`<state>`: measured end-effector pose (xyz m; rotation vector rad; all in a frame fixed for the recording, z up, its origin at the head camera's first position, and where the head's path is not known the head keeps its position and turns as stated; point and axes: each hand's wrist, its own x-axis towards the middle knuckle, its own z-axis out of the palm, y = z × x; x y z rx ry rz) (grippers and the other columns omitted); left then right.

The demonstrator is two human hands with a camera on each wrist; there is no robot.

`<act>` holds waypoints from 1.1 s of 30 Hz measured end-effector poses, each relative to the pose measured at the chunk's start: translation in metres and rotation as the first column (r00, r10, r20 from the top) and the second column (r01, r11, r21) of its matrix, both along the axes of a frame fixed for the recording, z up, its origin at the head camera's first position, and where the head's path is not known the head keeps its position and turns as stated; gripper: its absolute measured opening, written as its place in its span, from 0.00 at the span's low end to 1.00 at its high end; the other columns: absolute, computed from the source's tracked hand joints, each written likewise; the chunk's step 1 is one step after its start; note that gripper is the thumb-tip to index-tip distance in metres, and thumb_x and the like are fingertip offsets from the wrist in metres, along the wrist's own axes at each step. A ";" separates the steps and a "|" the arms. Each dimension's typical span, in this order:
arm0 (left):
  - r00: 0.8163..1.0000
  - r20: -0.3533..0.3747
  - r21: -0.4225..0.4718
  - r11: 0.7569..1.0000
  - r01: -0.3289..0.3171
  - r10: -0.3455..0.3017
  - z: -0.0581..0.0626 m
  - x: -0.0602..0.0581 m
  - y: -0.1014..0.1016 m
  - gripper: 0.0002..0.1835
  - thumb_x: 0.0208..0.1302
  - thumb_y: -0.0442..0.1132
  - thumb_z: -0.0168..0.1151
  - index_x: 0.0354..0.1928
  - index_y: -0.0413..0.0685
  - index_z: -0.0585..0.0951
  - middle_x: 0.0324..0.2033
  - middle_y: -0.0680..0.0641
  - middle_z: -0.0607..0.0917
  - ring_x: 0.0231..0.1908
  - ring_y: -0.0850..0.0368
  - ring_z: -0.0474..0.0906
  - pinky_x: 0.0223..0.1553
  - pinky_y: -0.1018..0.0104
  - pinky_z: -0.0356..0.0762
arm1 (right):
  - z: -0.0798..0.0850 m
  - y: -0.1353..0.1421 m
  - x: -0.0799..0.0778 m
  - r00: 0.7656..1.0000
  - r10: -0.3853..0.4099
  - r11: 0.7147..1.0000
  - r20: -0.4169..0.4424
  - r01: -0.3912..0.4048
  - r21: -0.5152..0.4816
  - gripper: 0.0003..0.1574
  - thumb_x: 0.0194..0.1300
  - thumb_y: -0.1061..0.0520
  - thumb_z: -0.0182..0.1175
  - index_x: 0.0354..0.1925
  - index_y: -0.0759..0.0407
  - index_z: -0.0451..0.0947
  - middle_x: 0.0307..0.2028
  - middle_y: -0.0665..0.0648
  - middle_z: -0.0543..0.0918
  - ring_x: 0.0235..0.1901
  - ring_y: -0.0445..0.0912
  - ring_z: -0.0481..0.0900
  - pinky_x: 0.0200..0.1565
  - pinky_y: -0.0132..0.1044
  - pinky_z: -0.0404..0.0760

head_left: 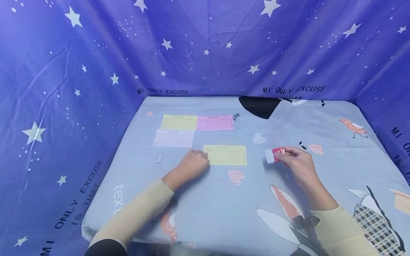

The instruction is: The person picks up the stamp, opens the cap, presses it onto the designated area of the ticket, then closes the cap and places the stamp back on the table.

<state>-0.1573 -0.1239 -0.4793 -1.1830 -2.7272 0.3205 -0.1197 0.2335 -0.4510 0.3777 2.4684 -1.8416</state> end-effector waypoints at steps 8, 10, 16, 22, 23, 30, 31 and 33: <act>0.999 0.000 -0.005 0.999 0.035 -0.035 -0.001 0.007 0.007 0.08 0.64 0.35 0.64 0.29 0.54 0.88 0.25 0.52 0.81 0.24 0.58 0.73 0.23 0.67 0.68 | 0.002 -0.001 0.000 1.000 0.002 1.000 -0.003 -0.002 0.003 0.32 0.66 0.55 0.68 0.60 0.75 0.72 0.29 0.39 0.80 0.29 0.34 0.76 0.33 0.29 0.79; 0.999 0.001 -0.010 0.999 0.037 -0.037 -0.001 0.009 0.009 0.07 0.65 0.36 0.64 0.30 0.54 0.88 0.25 0.52 0.81 0.24 0.58 0.73 0.23 0.67 0.67 | 0.003 -0.001 0.001 1.000 0.007 1.000 -0.003 -0.007 0.006 0.32 0.66 0.56 0.68 0.60 0.75 0.72 0.29 0.39 0.80 0.29 0.35 0.76 0.32 0.29 0.79; 0.999 0.012 -0.019 0.999 0.045 -0.045 0.001 0.014 0.015 0.07 0.64 0.36 0.65 0.31 0.54 0.88 0.25 0.52 0.82 0.24 0.58 0.73 0.23 0.67 0.68 | 0.004 -0.003 0.002 1.000 0.015 1.000 0.009 -0.015 0.008 0.33 0.66 0.56 0.68 0.61 0.75 0.71 0.29 0.40 0.79 0.30 0.34 0.76 0.34 0.29 0.79; 0.999 -0.011 -0.034 0.998 0.052 -0.053 0.001 0.017 0.018 0.06 0.63 0.37 0.66 0.31 0.54 0.89 0.26 0.52 0.82 0.24 0.58 0.73 0.23 0.68 0.68 | 0.003 -0.004 0.001 1.000 0.014 1.000 0.023 -0.015 0.016 0.33 0.66 0.56 0.67 0.62 0.74 0.72 0.30 0.39 0.80 0.31 0.33 0.77 0.35 0.29 0.80; 0.998 -0.015 -0.037 0.998 0.053 -0.054 0.001 0.017 0.018 0.05 0.63 0.37 0.66 0.31 0.54 0.89 0.26 0.52 0.82 0.24 0.59 0.73 0.23 0.68 0.68 | 0.003 -0.004 0.001 1.000 0.015 1.000 0.026 -0.016 0.017 0.33 0.66 0.56 0.67 0.62 0.74 0.72 0.30 0.40 0.80 0.31 0.33 0.77 0.36 0.29 0.80; 0.998 0.002 -0.029 0.998 0.056 -0.056 0.001 0.022 0.020 0.06 0.64 0.36 0.65 0.32 0.51 0.89 0.26 0.51 0.82 0.23 0.58 0.71 0.22 0.69 0.67 | 0.000 -0.004 0.001 0.999 0.029 1.000 0.028 -0.029 0.007 0.34 0.65 0.54 0.69 0.61 0.73 0.73 0.30 0.39 0.81 0.32 0.33 0.77 0.35 0.29 0.79; 0.998 0.001 -0.025 0.998 0.059 -0.059 0.001 0.022 0.020 0.06 0.64 0.35 0.65 0.32 0.51 0.89 0.26 0.50 0.82 0.23 0.58 0.71 0.22 0.69 0.67 | 0.000 -0.004 0.001 0.999 0.029 1.000 0.027 -0.029 0.005 0.33 0.65 0.54 0.69 0.61 0.73 0.73 0.30 0.39 0.81 0.32 0.34 0.77 0.35 0.29 0.79; 0.998 -0.006 -0.019 0.998 0.065 -0.065 0.002 0.022 0.020 0.06 0.64 0.35 0.65 0.31 0.51 0.89 0.25 0.50 0.82 0.23 0.59 0.70 0.21 0.69 0.67 | 0.001 -0.005 0.001 0.999 0.029 1.000 0.029 -0.029 0.004 0.33 0.65 0.54 0.69 0.61 0.72 0.73 0.31 0.40 0.81 0.32 0.34 0.78 0.36 0.29 0.78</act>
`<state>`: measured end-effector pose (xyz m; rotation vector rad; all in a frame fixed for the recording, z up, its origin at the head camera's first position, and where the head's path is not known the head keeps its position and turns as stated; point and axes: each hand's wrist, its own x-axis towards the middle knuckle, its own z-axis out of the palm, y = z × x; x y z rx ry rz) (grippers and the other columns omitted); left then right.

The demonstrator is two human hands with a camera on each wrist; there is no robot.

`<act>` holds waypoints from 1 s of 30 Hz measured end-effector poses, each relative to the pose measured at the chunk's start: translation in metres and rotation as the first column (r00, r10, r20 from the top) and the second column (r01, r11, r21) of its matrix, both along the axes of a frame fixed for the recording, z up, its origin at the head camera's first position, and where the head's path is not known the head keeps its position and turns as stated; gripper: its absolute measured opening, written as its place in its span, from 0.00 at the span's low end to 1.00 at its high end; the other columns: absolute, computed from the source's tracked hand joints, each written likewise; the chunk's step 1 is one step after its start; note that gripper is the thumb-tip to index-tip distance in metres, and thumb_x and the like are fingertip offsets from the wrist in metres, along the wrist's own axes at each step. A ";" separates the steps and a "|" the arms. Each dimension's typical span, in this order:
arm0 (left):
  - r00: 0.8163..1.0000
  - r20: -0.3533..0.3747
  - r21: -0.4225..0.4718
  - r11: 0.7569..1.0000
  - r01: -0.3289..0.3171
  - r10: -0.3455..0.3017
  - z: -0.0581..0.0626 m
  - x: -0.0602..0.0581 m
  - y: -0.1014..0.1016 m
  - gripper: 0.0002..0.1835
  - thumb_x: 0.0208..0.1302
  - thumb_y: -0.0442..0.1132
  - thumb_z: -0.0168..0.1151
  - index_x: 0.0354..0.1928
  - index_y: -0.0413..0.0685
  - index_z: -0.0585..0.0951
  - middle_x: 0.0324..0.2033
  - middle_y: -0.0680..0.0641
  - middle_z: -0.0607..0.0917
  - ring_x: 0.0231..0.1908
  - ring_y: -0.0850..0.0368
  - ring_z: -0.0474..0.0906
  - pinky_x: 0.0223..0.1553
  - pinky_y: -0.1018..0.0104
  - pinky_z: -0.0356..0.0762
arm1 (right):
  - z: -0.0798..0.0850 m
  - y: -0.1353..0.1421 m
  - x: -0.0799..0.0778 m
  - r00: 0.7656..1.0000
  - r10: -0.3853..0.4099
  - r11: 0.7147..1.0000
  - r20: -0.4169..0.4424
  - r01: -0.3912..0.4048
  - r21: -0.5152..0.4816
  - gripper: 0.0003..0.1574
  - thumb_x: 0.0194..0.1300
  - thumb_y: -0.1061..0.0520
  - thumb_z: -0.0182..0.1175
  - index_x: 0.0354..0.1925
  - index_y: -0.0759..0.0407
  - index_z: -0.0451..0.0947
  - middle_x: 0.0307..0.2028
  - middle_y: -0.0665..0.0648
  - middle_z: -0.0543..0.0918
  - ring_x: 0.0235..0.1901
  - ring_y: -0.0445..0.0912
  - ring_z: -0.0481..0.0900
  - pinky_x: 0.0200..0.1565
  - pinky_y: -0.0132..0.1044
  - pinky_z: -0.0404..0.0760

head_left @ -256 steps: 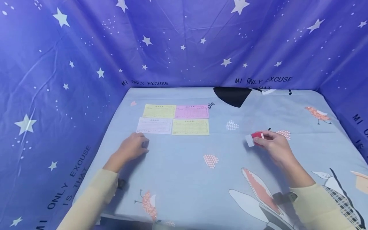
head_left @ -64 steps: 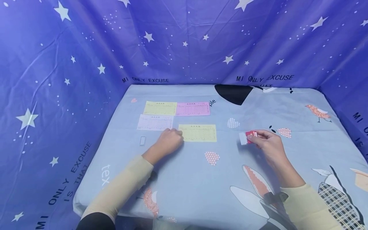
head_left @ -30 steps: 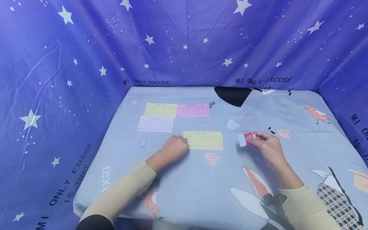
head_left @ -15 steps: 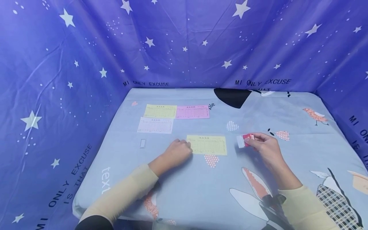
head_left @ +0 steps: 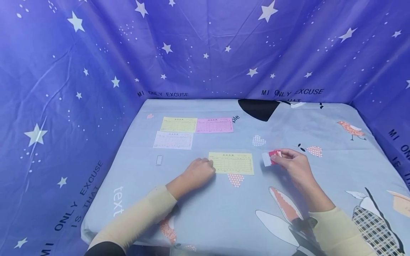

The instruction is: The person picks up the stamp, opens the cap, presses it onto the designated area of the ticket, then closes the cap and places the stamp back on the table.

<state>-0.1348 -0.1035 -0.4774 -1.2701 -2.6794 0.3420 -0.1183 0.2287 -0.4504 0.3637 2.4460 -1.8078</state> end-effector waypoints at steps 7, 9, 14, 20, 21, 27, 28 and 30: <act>1.000 -0.005 0.008 1.000 0.007 -0.007 0.002 0.000 -0.001 0.07 0.64 0.34 0.65 0.31 0.50 0.89 0.25 0.50 0.81 0.22 0.59 0.69 0.20 0.69 0.66 | 0.002 -0.003 0.000 1.000 0.020 1.000 -0.013 -0.020 0.009 0.33 0.64 0.54 0.70 0.60 0.72 0.74 0.33 0.43 0.82 0.34 0.34 0.79 0.38 0.29 0.79; 1.000 0.000 0.013 1.000 0.002 -0.002 0.002 0.000 -0.001 0.07 0.64 0.34 0.64 0.31 0.50 0.89 0.25 0.50 0.81 0.22 0.59 0.69 0.20 0.69 0.67 | 0.003 -0.005 0.000 0.999 0.027 1.000 -0.026 -0.027 0.013 0.33 0.64 0.55 0.70 0.60 0.72 0.75 0.32 0.43 0.83 0.34 0.35 0.80 0.38 0.29 0.80; 1.000 0.011 0.023 1.000 -0.008 0.007 0.001 -0.001 -0.001 0.07 0.64 0.35 0.63 0.31 0.49 0.89 0.25 0.50 0.80 0.23 0.58 0.71 0.21 0.67 0.69 | 0.003 -0.007 0.000 0.999 0.036 0.999 -0.037 -0.035 0.035 0.31 0.63 0.55 0.71 0.58 0.72 0.76 0.32 0.44 0.84 0.34 0.35 0.80 0.38 0.29 0.79; 1.000 0.020 0.015 1.000 -0.011 0.011 0.001 -0.003 -0.001 0.07 0.64 0.35 0.63 0.30 0.49 0.88 0.25 0.50 0.80 0.23 0.58 0.70 0.21 0.68 0.69 | 0.002 -0.008 -0.001 0.999 0.046 0.996 0.002 -0.046 0.071 0.33 0.64 0.51 0.70 0.60 0.69 0.76 0.37 0.50 0.82 0.37 0.38 0.78 0.39 0.31 0.78; 1.000 0.028 0.017 1.000 -0.013 0.012 0.002 -0.003 -0.002 0.08 0.64 0.35 0.62 0.29 0.49 0.88 0.24 0.51 0.79 0.23 0.58 0.70 0.21 0.68 0.69 | 0.002 -0.008 -0.001 0.999 0.049 0.996 0.001 -0.049 0.071 0.33 0.64 0.51 0.70 0.60 0.69 0.76 0.38 0.50 0.82 0.37 0.38 0.78 0.39 0.32 0.78; 0.999 0.045 0.066 0.998 0.007 -0.010 0.000 -0.005 -0.004 0.08 0.61 0.35 0.62 0.26 0.50 0.85 0.23 0.52 0.77 0.23 0.58 0.71 0.21 0.67 0.70 | 0.000 -0.010 0.001 0.998 0.068 0.996 0.013 -0.069 0.053 0.33 0.63 0.51 0.71 0.60 0.68 0.76 0.35 0.48 0.83 0.34 0.41 0.80 0.31 0.36 0.79; 0.999 0.042 0.073 0.997 0.012 -0.015 -0.001 -0.004 -0.004 0.07 0.61 0.34 0.62 0.26 0.50 0.85 0.23 0.52 0.77 0.23 0.58 0.71 0.21 0.67 0.70 | -0.001 -0.011 0.001 0.997 0.072 0.996 0.019 -0.073 0.053 0.33 0.63 0.51 0.71 0.60 0.67 0.76 0.34 0.47 0.83 0.33 0.41 0.79 0.29 0.36 0.78; 0.999 0.047 0.080 0.997 0.018 -0.021 -0.002 -0.003 -0.004 0.07 0.61 0.34 0.63 0.26 0.50 0.85 0.23 0.52 0.77 0.23 0.57 0.71 0.21 0.67 0.70 | -0.001 -0.014 0.002 0.996 0.084 0.995 0.026 -0.086 0.060 0.33 0.63 0.52 0.71 0.61 0.67 0.76 0.33 0.48 0.83 0.29 0.42 0.78 0.24 0.38 0.75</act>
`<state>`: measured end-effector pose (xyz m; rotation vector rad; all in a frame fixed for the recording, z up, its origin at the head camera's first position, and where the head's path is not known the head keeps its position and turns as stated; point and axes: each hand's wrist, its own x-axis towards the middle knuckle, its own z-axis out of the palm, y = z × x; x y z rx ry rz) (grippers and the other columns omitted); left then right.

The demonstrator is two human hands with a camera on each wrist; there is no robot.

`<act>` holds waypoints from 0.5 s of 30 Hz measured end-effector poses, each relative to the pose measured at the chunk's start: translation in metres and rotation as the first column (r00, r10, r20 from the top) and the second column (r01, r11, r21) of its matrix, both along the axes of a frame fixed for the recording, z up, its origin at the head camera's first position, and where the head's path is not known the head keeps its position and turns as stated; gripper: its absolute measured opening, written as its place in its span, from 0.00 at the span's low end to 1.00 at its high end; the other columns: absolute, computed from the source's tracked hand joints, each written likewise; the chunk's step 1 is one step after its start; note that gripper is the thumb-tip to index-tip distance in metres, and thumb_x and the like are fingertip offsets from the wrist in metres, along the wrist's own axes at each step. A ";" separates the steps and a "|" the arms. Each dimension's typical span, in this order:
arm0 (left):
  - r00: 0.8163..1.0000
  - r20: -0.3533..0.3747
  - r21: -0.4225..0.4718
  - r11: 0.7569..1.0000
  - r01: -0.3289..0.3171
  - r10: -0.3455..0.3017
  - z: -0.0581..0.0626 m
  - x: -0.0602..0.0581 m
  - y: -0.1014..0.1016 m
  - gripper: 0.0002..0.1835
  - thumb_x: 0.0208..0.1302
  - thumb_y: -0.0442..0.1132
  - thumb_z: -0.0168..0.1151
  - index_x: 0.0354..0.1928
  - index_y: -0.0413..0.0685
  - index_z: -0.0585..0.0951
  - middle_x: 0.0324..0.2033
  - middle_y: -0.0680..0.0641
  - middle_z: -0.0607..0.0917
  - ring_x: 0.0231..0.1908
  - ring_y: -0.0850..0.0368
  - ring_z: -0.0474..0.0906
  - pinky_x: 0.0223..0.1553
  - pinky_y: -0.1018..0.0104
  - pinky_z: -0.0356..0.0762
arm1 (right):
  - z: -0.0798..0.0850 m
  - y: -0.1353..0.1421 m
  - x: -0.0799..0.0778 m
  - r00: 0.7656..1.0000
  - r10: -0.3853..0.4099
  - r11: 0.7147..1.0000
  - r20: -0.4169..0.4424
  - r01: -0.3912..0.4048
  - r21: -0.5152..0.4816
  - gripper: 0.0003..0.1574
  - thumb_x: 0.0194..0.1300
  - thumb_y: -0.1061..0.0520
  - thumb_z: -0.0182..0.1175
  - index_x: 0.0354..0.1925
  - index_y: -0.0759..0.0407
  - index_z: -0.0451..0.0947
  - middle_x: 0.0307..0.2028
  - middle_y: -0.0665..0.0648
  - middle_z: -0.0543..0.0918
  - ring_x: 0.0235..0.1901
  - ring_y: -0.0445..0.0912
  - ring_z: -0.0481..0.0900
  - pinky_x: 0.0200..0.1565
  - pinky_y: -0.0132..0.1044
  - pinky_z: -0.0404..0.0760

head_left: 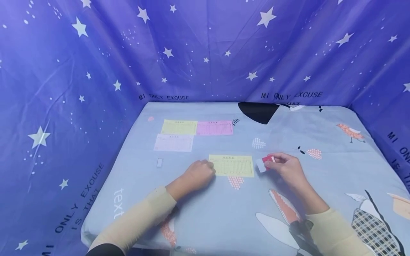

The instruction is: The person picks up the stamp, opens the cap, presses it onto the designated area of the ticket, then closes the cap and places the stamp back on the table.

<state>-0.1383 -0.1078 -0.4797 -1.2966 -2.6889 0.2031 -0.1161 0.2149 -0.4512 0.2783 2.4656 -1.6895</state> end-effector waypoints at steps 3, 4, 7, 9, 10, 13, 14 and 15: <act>1.000 0.014 0.007 1.000 0.004 -0.004 -0.002 0.002 -0.001 0.06 0.61 0.34 0.63 0.27 0.50 0.85 0.23 0.52 0.77 0.23 0.58 0.71 0.22 0.67 0.70 | -0.001 -0.006 0.001 1.000 0.025 1.000 -0.007 -0.025 0.001 0.32 0.62 0.56 0.70 0.61 0.69 0.76 0.33 0.52 0.83 0.23 0.42 0.74 0.21 0.35 0.73; 1.000 0.017 0.008 1.000 0.004 -0.004 -0.002 0.002 -0.001 0.06 0.61 0.34 0.63 0.28 0.50 0.86 0.23 0.52 0.77 0.23 0.58 0.71 0.22 0.68 0.70 | -0.002 -0.009 0.001 0.999 0.038 0.999 -0.009 -0.038 0.004 0.32 0.62 0.57 0.70 0.61 0.69 0.76 0.34 0.55 0.83 0.22 0.43 0.74 0.21 0.34 0.73; 1.000 0.015 0.013 1.000 0.001 -0.001 -0.004 0.002 -0.001 0.05 0.61 0.34 0.64 0.29 0.50 0.86 0.24 0.52 0.77 0.23 0.57 0.71 0.22 0.67 0.70 | -0.001 -0.016 0.001 0.996 0.086 0.994 -0.036 -0.083 0.074 0.31 0.62 0.58 0.70 0.61 0.67 0.77 0.46 0.63 0.85 0.37 0.48 0.81 0.32 0.35 0.81; 1.000 0.013 0.014 1.000 -0.004 0.004 -0.004 0.001 -0.001 0.05 0.61 0.35 0.65 0.29 0.50 0.86 0.24 0.52 0.77 0.24 0.57 0.71 0.22 0.67 0.71 | -0.001 -0.020 0.001 0.990 0.126 0.983 -0.058 -0.116 0.144 0.30 0.62 0.57 0.70 0.61 0.64 0.78 0.54 0.66 0.82 0.51 0.54 0.80 0.46 0.40 0.82; 1.000 0.011 0.014 1.000 -0.006 0.006 -0.005 0.000 -0.001 0.05 0.61 0.35 0.65 0.29 0.50 0.86 0.24 0.52 0.77 0.24 0.57 0.71 0.23 0.67 0.71 | -0.001 -0.022 0.001 0.986 0.148 0.975 -0.070 -0.134 0.177 0.29 0.62 0.57 0.70 0.60 0.63 0.79 0.57 0.66 0.81 0.55 0.56 0.78 0.50 0.43 0.81; 1.000 0.013 0.009 1.000 -0.012 0.012 -0.004 -0.001 -0.001 0.05 0.62 0.35 0.64 0.30 0.50 0.87 0.24 0.52 0.78 0.24 0.58 0.71 0.23 0.68 0.72 | -0.001 -0.029 0.001 0.970 0.213 0.951 -0.116 -0.178 0.251 0.26 0.61 0.59 0.71 0.58 0.61 0.81 0.57 0.65 0.82 0.54 0.58 0.78 0.51 0.46 0.80; 1.000 0.015 0.007 1.000 -0.011 0.011 -0.004 -0.001 0.000 0.05 0.62 0.34 0.64 0.30 0.50 0.87 0.24 0.52 0.78 0.24 0.58 0.71 0.24 0.68 0.72 | -0.001 -0.031 0.002 0.963 0.232 0.944 -0.135 -0.189 0.271 0.26 0.60 0.59 0.71 0.57 0.61 0.82 0.56 0.64 0.83 0.51 0.56 0.78 0.48 0.43 0.80; 1.000 0.015 0.005 1.000 -0.010 0.010 -0.004 -0.001 0.000 0.05 0.63 0.35 0.64 0.30 0.50 0.87 0.24 0.52 0.78 0.24 0.58 0.71 0.24 0.68 0.72 | -0.002 -0.032 0.002 0.956 0.250 0.936 -0.155 -0.198 0.289 0.25 0.60 0.60 0.72 0.56 0.61 0.82 0.54 0.62 0.84 0.48 0.54 0.79 0.44 0.40 0.80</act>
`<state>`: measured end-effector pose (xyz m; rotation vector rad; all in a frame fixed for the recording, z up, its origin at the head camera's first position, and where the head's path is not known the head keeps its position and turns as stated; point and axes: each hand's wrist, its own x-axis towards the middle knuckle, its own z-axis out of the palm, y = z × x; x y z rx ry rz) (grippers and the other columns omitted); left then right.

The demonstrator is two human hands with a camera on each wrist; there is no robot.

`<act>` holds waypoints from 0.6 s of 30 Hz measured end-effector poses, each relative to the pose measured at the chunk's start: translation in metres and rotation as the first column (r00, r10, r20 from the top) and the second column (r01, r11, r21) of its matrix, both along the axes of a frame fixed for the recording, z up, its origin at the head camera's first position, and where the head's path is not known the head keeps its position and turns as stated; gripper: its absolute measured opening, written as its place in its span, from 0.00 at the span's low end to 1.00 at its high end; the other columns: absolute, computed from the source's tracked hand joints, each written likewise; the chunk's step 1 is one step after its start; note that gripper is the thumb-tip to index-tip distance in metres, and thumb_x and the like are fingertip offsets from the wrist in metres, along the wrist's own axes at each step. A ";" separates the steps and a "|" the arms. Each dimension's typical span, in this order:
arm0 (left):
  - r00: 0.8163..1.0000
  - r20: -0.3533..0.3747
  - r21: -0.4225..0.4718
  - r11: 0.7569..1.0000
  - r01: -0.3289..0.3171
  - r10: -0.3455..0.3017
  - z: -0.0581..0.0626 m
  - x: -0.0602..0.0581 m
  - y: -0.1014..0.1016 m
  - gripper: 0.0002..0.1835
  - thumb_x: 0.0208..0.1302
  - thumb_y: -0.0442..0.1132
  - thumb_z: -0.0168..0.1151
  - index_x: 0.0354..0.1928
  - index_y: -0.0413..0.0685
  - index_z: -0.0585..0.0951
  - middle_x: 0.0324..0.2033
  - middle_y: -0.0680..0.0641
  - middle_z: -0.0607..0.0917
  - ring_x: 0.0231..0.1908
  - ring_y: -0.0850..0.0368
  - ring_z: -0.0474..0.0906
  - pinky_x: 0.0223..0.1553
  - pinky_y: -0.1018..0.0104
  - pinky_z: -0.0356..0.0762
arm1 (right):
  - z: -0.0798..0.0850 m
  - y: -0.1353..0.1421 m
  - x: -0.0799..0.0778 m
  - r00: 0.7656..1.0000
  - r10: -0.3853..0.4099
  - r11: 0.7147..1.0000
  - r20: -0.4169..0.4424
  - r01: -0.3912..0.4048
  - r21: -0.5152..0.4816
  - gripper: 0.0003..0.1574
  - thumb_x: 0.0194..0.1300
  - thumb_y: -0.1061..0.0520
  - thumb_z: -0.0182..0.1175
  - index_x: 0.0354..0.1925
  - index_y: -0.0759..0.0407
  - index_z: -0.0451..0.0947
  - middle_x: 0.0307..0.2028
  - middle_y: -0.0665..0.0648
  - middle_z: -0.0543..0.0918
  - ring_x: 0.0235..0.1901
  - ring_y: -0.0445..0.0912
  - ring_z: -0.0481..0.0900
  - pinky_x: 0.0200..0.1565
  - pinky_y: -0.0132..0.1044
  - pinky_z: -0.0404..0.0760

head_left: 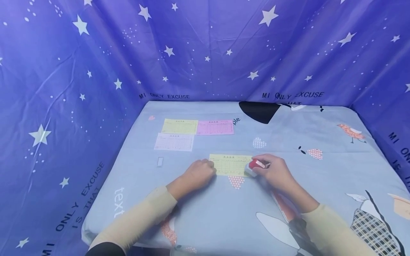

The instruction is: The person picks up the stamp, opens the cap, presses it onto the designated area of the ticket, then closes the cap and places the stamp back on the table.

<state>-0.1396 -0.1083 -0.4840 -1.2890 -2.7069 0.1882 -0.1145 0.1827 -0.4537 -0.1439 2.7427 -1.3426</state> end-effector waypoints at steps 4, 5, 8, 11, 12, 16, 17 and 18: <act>1.000 0.002 0.002 1.000 0.003 -0.003 0.000 0.000 0.000 0.06 0.64 0.35 0.63 0.31 0.50 0.87 0.25 0.52 0.78 0.25 0.58 0.72 0.24 0.68 0.71 | -0.004 -0.006 -0.001 0.994 0.059 0.997 -0.092 -0.054 0.054 0.25 0.58 0.63 0.72 0.55 0.61 0.84 0.48 0.57 0.86 0.42 0.50 0.79 0.39 0.36 0.79; 1.000 0.002 0.004 1.000 0.004 -0.004 0.000 0.001 0.000 0.06 0.65 0.35 0.63 0.31 0.50 0.87 0.25 0.52 0.78 0.25 0.58 0.72 0.24 0.68 0.71 | -0.005 -0.008 -0.001 0.991 0.074 0.995 -0.110 -0.067 0.068 0.24 0.58 0.64 0.72 0.55 0.61 0.84 0.47 0.56 0.86 0.41 0.49 0.79 0.40 0.37 0.80; 1.000 0.003 0.008 1.000 0.005 -0.005 0.000 0.001 -0.001 0.07 0.65 0.35 0.63 0.31 0.50 0.87 0.25 0.52 0.79 0.25 0.58 0.72 0.24 0.68 0.72 | -0.008 -0.012 0.000 0.977 0.135 0.986 -0.166 -0.115 0.124 0.23 0.58 0.66 0.72 0.53 0.61 0.85 0.43 0.53 0.85 0.42 0.49 0.79 0.44 0.44 0.81; 1.000 0.001 0.009 1.000 0.005 -0.005 -0.001 0.001 -0.001 0.07 0.65 0.34 0.63 0.31 0.50 0.87 0.25 0.52 0.79 0.25 0.58 0.73 0.24 0.67 0.72 | -0.012 -0.015 0.000 0.956 0.186 0.974 -0.229 -0.148 0.173 0.21 0.57 0.68 0.72 0.51 0.61 0.86 0.40 0.51 0.84 0.42 0.48 0.80 0.46 0.48 0.81; 1.000 0.001 0.011 1.000 0.004 -0.004 -0.001 0.001 -0.001 0.07 0.65 0.34 0.62 0.31 0.50 0.87 0.25 0.52 0.79 0.25 0.58 0.72 0.24 0.67 0.72 | -0.013 -0.016 0.000 0.948 0.199 0.970 -0.250 -0.154 0.187 0.20 0.56 0.69 0.72 0.49 0.61 0.86 0.39 0.50 0.84 0.41 0.48 0.80 0.46 0.48 0.81; 1.000 -0.003 0.017 1.000 0.005 -0.005 -0.002 0.001 -0.002 0.07 0.65 0.34 0.62 0.31 0.49 0.87 0.25 0.51 0.79 0.25 0.57 0.72 0.24 0.67 0.72 | -0.018 -0.017 0.001 0.936 0.207 0.965 -0.284 -0.147 0.218 0.20 0.56 0.70 0.72 0.48 0.60 0.87 0.38 0.48 0.83 0.41 0.47 0.79 0.46 0.48 0.80; 1.000 -0.004 0.019 1.000 0.005 -0.005 -0.002 0.001 -0.002 0.07 0.65 0.34 0.62 0.31 0.49 0.87 0.25 0.51 0.79 0.25 0.57 0.73 0.24 0.67 0.72 | -0.019 -0.017 0.001 0.937 0.204 0.965 -0.283 -0.144 0.219 0.20 0.56 0.69 0.71 0.49 0.60 0.87 0.38 0.48 0.83 0.41 0.47 0.79 0.47 0.48 0.80; 1.000 -0.006 0.020 1.000 0.005 -0.005 -0.002 0.001 -0.002 0.07 0.65 0.34 0.62 0.31 0.49 0.87 0.25 0.51 0.79 0.25 0.57 0.73 0.25 0.67 0.73 | -0.019 -0.017 0.001 0.939 0.201 0.965 -0.278 -0.142 0.220 0.20 0.56 0.69 0.71 0.49 0.60 0.87 0.38 0.48 0.83 0.42 0.47 0.79 0.47 0.48 0.80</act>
